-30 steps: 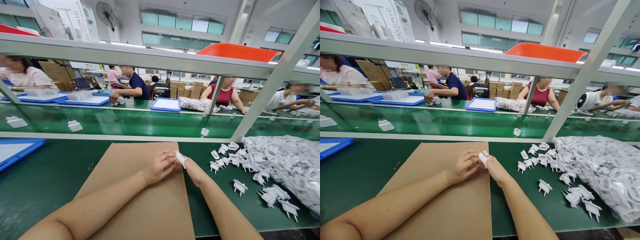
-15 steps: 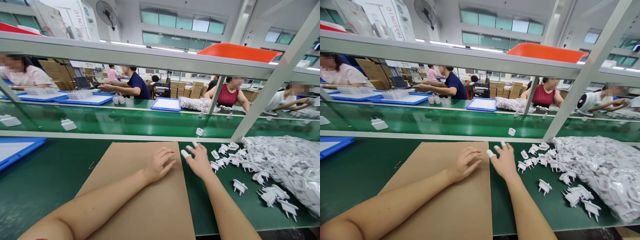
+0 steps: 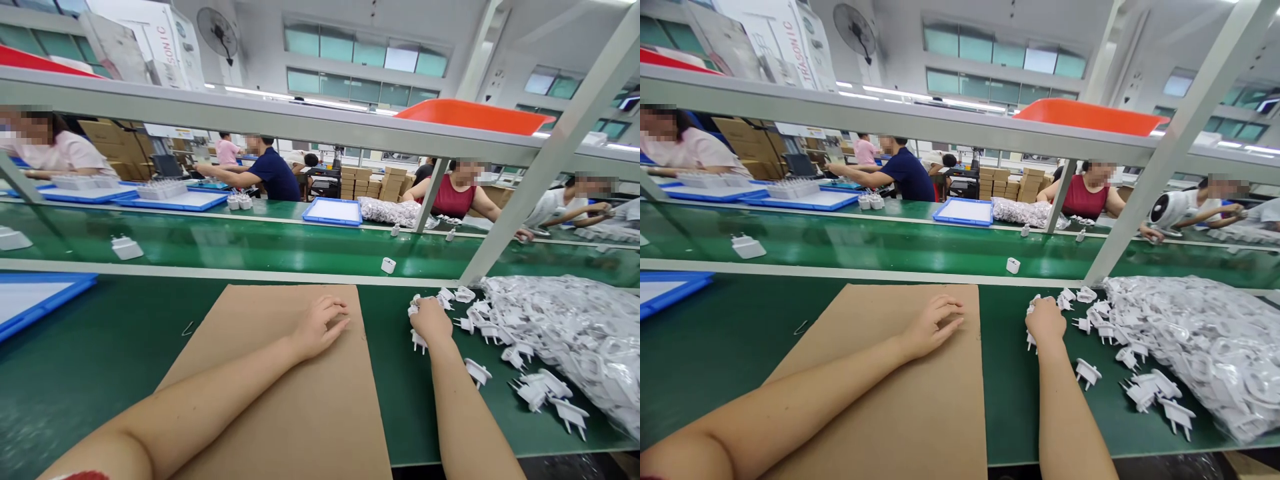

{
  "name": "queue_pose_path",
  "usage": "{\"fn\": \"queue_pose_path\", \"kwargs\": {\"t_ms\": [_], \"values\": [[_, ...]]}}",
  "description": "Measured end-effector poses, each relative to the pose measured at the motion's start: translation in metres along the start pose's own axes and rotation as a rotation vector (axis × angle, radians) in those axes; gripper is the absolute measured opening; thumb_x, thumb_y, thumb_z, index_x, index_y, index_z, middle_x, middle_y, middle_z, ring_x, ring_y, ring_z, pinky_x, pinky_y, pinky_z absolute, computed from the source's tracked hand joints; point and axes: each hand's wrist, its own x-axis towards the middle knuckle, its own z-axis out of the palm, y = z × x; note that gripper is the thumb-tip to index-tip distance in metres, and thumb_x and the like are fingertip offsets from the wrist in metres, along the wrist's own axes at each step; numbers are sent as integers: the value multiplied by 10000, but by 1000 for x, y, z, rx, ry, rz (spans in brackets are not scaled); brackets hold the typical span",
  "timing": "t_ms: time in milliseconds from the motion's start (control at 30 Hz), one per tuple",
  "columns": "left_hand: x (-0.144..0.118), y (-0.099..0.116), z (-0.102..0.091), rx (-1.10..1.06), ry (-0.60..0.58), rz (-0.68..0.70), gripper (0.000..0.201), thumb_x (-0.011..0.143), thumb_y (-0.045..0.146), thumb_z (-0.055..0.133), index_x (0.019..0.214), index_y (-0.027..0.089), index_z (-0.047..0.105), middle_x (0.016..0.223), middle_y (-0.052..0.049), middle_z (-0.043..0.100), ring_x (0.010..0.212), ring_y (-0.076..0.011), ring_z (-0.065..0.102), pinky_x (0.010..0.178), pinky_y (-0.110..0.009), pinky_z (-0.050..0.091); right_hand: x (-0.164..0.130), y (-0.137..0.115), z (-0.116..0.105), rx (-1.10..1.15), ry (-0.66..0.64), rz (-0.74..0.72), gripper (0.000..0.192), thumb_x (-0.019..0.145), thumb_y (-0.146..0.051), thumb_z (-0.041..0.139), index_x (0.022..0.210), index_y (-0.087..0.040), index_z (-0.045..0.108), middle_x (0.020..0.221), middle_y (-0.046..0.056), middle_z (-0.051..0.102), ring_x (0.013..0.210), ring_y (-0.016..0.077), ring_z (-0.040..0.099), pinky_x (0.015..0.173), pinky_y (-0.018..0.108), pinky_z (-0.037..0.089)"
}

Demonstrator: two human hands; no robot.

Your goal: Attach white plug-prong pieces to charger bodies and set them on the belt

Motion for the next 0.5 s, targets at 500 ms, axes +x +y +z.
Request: {"fn": "queue_pose_path", "kwargs": {"t_ms": [500], "values": [[-10,-18,12,37,-195,-116,353,987,371,628,1289,205,706,1380,-158,665,1308,-318,613,1073,-526,564,-17,-31,8,505,144,-389,413,834,-143,518,1154,-201,774,1063,92,643,968,251,638,916,360,499]]}}
